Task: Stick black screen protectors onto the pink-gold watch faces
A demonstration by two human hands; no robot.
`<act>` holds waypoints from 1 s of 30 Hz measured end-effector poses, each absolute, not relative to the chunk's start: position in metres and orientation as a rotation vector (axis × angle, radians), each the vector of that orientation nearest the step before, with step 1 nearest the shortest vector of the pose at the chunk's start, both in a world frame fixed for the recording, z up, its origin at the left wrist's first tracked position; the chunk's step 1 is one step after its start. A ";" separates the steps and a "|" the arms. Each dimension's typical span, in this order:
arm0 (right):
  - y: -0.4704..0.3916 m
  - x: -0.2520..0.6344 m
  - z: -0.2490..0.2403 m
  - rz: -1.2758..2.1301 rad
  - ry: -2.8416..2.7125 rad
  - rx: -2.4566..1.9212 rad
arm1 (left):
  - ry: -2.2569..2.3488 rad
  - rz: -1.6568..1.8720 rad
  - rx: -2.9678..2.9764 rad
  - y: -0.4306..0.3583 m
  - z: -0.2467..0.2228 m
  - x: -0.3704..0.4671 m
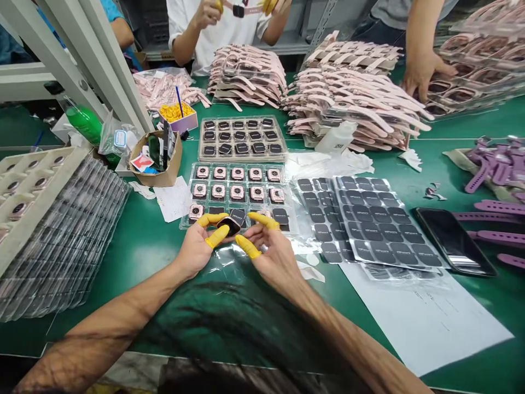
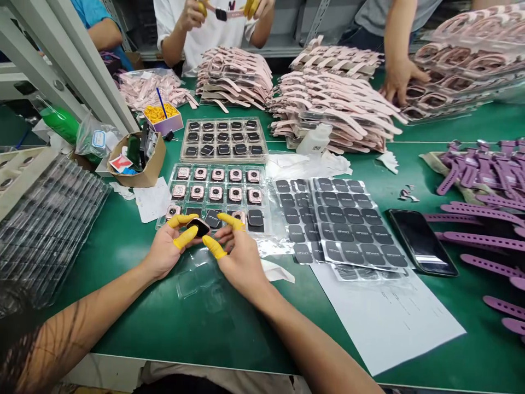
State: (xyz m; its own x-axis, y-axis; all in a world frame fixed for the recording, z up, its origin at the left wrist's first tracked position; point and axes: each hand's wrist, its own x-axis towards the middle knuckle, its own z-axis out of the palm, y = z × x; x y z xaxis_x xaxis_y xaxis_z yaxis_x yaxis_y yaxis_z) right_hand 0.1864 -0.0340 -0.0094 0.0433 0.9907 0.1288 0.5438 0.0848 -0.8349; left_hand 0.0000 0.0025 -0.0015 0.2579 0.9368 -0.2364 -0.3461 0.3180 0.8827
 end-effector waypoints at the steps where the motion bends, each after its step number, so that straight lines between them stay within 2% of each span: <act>1: -0.036 0.179 -0.009 0.899 -1.469 -1.517 | 0.894 1.007 0.788 0.001 -0.001 0.001; 6: -0.036 0.187 0.012 1.366 -0.958 -1.234 | 0.834 0.920 0.661 -0.005 0.003 0.002; 8: -0.035 0.209 0.023 1.499 -1.024 -1.237 | 0.864 0.907 0.642 -0.003 0.003 0.000; 10: -0.034 0.233 0.031 1.528 -1.261 -1.451 | 0.902 0.915 0.681 0.000 0.003 -0.002; 12: -0.033 0.249 0.034 1.336 -1.566 -1.816 | 0.921 0.919 0.758 0.002 0.003 -0.003; 14: -0.033 0.257 0.035 0.995 -1.812 -2.118 | 0.919 0.906 0.822 0.002 0.003 -0.002; 17: -0.036 0.254 0.032 0.500 -1.978 -2.375 | 0.941 0.836 0.910 0.000 0.002 -0.002; 20: -0.041 0.241 0.024 0.202 -2.032 -2.071 | 1.007 0.780 0.990 -0.003 -0.001 -0.004; 24: -0.044 0.215 0.004 0.191 -2.310 -1.384 | 1.026 0.752 1.002 -0.004 -0.003 -0.006; 26: -0.043 0.209 -0.002 0.136 -2.395 -1.409 | 1.013 0.753 0.988 -0.004 -0.002 -0.005; 30: -0.043 0.212 -0.002 0.015 -2.268 -1.752 | 1.049 0.776 0.934 -0.001 0.002 -0.003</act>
State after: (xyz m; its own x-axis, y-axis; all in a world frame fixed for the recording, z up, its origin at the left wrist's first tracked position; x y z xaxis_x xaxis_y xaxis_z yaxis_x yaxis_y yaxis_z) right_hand 0.2120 -0.0430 -0.0023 -0.2290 0.9506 0.2094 0.9477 0.2668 -0.1750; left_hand -0.0031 -0.0015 0.0018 0.3163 0.8767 -0.3624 -0.0902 0.4080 0.9085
